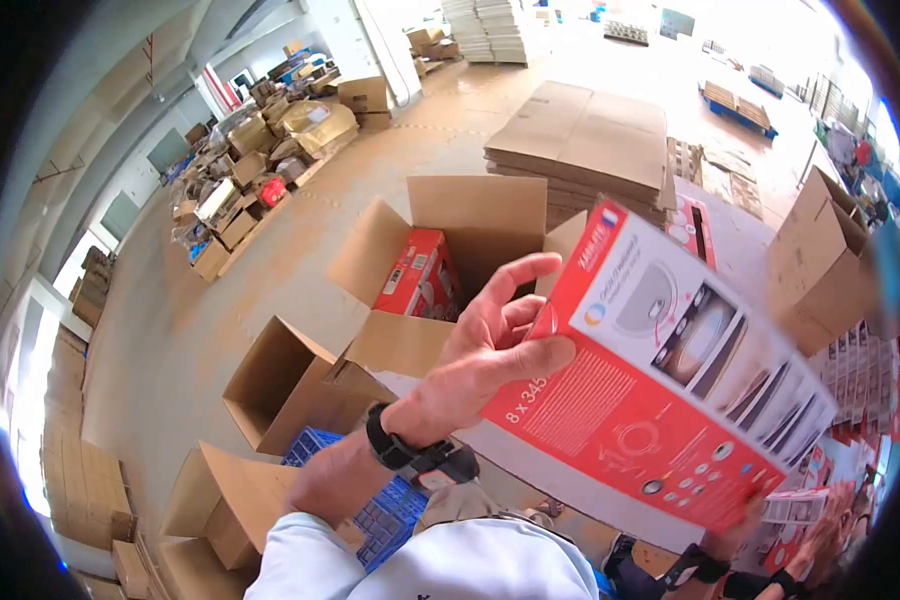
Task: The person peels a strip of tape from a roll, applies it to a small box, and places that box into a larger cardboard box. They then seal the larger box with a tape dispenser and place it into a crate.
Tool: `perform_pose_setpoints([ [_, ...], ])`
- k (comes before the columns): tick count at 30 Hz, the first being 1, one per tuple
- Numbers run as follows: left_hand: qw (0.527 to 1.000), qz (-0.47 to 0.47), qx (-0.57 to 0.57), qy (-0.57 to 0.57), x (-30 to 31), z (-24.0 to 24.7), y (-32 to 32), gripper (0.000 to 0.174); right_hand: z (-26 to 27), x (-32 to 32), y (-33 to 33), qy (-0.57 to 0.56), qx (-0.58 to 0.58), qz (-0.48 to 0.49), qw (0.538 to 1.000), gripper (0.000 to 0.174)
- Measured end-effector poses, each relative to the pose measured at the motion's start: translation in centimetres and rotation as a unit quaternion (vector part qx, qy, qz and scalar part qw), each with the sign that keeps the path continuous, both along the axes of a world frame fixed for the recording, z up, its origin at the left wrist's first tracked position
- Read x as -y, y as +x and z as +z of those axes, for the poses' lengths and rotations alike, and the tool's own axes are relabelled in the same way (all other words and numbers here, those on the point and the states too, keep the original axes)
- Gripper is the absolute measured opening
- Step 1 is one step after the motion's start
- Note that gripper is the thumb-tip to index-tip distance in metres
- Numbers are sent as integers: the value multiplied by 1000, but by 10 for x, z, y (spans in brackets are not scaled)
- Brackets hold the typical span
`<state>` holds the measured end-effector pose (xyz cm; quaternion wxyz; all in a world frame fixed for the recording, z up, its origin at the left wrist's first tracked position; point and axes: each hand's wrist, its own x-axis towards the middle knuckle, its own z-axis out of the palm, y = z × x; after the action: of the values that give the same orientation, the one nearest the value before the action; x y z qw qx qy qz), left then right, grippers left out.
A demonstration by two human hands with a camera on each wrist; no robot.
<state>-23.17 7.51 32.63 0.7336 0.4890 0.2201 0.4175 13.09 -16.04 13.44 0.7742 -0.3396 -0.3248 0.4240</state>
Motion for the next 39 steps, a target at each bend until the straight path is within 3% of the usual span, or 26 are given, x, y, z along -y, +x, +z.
perform_pose_setpoints([
  [1, 1000, -9, -5, 6, -6, 8, -7, 91, 25, -19, -6, 3, 5, -37, 999, 53],
  [4, 990, 21, 18, 140, -49, 11, -52, 74, 87, -73, -24, -18, 6, -160, 987, 57],
  [5, 925, 66, -161, 338, -72, 10, -86, 64, 106, -90, -30, -15, 17, -150, 988, 58],
  [6, 789, 109, -322, 512, -96, 4, -122, 55, 124, -106, -35, -12, 29, -139, 990, 59],
  [8, 685, 57, -463, 560, -124, -28, -180, 53, 166, -135, -63, 1, 88, -93, 992, 61],
  [11, 641, -21, -495, 586, -124, -55, -212, 61, 191, -176, -105, -14, 173, -97, 980, 74],
  [14, 620, -28, -502, 602, -126, -79, -227, 71, 235, -207, -175, -52, 282, -111, 952, 88],
  [15, 607, -37, -489, 625, -129, -87, -234, 82, 247, -220, -200, -64, 314, -106, 941, 91],
  [18, 643, -50, -453, 615, -133, -93, -240, 87, 264, -236, -212, -131, 411, -74, 899, 94],
  [22, 642, -58, -425, 636, -149, -96, -251, 89, 297, -275, -244, -253, 458, -47, 851, 94],
  [24, 644, -53, -416, 640, -145, -107, -244, 88, 306, -281, -241, -284, 551, -89, 779, 90],
  [27, 653, -62, -415, 630, -146, -107, -244, 87, 340, -288, -277, -327, 641, -61, 691, 89],
  [31, 654, -46, -404, 639, -141, -110, -244, 84, 341, -293, -302, -244, 695, -84, 671, 91],
  [34, 661, -61, -401, 632, -146, -115, -245, 89, 360, -303, -300, -255, 692, 15, 675, 91],
  [35, 667, -46, -389, 634, -145, -115, -246, 82, 361, -309, -287, -197, 768, 7, 609, 90],
  [37, 679, -29, -384, 625, -145, -116, -242, 81, 357, -329, -296, -339, 665, 31, 665, 74],
  [39, 685, -24, -389, 616, -146, -126, -249, 80, 360, -342, -301, -370, 671, 24, 642, 71],
])
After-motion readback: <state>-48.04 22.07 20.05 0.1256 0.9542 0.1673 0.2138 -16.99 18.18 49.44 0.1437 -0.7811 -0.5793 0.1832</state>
